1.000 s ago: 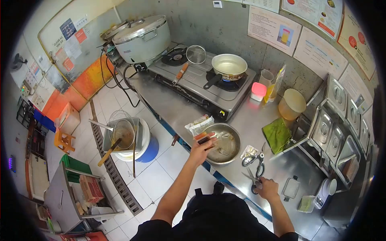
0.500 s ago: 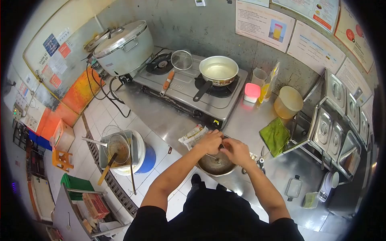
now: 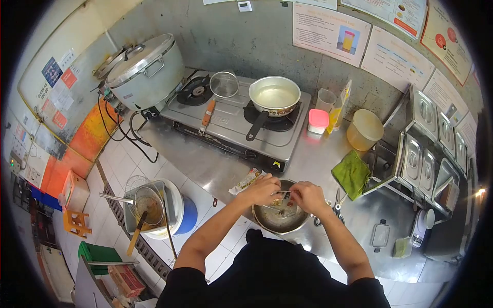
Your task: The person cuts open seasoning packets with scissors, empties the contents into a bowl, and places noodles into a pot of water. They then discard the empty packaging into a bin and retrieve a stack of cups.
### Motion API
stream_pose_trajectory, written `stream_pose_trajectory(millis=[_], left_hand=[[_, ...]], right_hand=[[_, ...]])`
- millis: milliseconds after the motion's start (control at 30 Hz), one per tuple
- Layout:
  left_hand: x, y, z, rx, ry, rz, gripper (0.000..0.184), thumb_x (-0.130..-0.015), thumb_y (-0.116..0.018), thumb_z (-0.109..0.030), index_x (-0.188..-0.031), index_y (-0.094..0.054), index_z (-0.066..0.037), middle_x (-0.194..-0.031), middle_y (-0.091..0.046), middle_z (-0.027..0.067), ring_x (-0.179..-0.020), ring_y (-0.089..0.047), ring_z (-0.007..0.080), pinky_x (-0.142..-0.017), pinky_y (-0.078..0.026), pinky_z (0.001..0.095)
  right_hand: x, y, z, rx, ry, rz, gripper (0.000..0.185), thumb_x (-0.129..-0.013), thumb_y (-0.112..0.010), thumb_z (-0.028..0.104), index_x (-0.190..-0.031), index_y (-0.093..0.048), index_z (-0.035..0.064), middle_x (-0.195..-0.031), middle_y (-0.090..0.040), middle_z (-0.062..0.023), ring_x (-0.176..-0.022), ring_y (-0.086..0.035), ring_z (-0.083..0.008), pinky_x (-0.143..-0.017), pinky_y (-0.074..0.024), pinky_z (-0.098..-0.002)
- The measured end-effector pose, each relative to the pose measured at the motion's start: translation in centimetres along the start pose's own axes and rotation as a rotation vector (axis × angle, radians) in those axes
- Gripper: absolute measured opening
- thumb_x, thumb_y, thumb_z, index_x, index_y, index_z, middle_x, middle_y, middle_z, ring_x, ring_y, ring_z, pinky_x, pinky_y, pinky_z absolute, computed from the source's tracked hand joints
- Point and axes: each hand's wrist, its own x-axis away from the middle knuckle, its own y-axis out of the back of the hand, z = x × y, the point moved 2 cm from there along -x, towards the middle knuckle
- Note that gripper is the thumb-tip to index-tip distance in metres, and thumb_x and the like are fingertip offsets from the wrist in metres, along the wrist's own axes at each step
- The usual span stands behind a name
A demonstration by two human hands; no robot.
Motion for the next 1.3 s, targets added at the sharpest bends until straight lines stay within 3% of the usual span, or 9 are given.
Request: stream_pose_trajectory(millis=[333,500,667,733,800,967,1300], left_hand=[[0.0,-0.5,0.7,0.071,0.033,0.014,0.030,-0.087,-0.054,-0.031,-0.096,-0.065,-0.005,-0.109,-0.057,0.0055,-0.104,-0.046,0.0240,-0.091,-0.037,0.0369],[0.1,-0.6,-0.6,-0.094,-0.071,-0.070,0.022,-0.084,-0.056,-0.026,-0.090,-0.064,-0.007,-0.091,-0.062,-0.0003,-0.096,-0.049,0.0206,-0.085,-0.036,0.0361],[0.4,-0.6,-1.0,-0.168,-0.083,-0.129,0.019,-0.082,-0.058,-0.026,-0.087,-0.065,-0.008,-0.087,-0.063,-0.0017,-0.092,-0.050,0.0191,-0.081,-0.036,0.0350],[0.5,-0.2,-1.2,-0.204,-0.088,-0.129,0.019,-0.081,-0.059,-0.026,-0.086,-0.065,-0.009,-0.087,-0.063,-0.0016,-0.091,-0.050,0.0188,-0.080,-0.036,0.0349],[0.6,-0.1,-1.1,-0.187,0.041,-0.063,0.020,-0.081,-0.059,-0.026,-0.088,-0.065,-0.009,-0.088,-0.063,-0.0020,-0.092,-0.050,0.0190,-0.081,-0.036,0.0357],[0.5,-0.4,-0.5,-0.045,-0.011,-0.124,0.021,-0.081,-0.059,-0.027,-0.088,-0.065,-0.009,-0.089,-0.064,-0.0027,-0.094,-0.050,0.0197,-0.084,-0.037,0.0366],[0.1,0.4,-1.3,-0.090,-0.019,-0.222,0.018,-0.078,-0.061,-0.027,-0.075,-0.066,-0.010,-0.081,-0.063,-0.0008,-0.086,-0.050,0.0190,-0.079,-0.036,0.0354]], right_hand=[[-1.2,-0.7,0.6,0.092,0.092,0.077,0.012,-0.076,-0.062,0.024,-0.081,-0.067,0.0146,-0.078,-0.065,-0.0052,-0.076,-0.062,-0.0267,-0.064,-0.0495,-0.0401],[-1.4,-0.2,0.5,0.137,0.032,0.169,0.012,-0.076,-0.062,0.024,-0.079,-0.068,0.0150,-0.075,-0.066,-0.0052,-0.072,-0.063,-0.0264,-0.063,-0.0491,-0.0398],[-1.7,0.4,1.0,0.045,-0.111,0.313,0.013,-0.078,-0.060,0.024,-0.079,-0.068,0.0144,-0.073,-0.066,-0.0051,-0.073,-0.064,-0.0260,-0.064,-0.0490,-0.0385],[-1.9,0.4,1.1,0.031,-0.120,0.314,0.012,-0.078,-0.060,0.024,-0.079,-0.067,0.0143,-0.073,-0.066,-0.0051,-0.073,-0.064,-0.0262,-0.064,-0.0490,-0.0385],[-1.7,0.0,0.9,0.015,-0.135,0.319,0.012,-0.078,-0.060,0.023,-0.080,-0.067,0.0141,-0.072,-0.066,-0.0052,-0.073,-0.064,-0.0265,-0.064,-0.0491,-0.0385],[-1.5,-0.3,0.6,0.138,0.077,0.165,0.012,-0.076,-0.061,0.021,-0.078,-0.068,0.0114,-0.077,-0.065,-0.0058,-0.074,-0.062,-0.0276,-0.063,-0.0485,-0.0397],[-1.6,-0.1,0.0,0.082,0.044,0.191,0.012,-0.077,-0.060,0.022,-0.082,-0.067,0.0138,-0.078,-0.066,-0.0048,-0.074,-0.063,-0.0270,-0.064,-0.0487,-0.0397]])
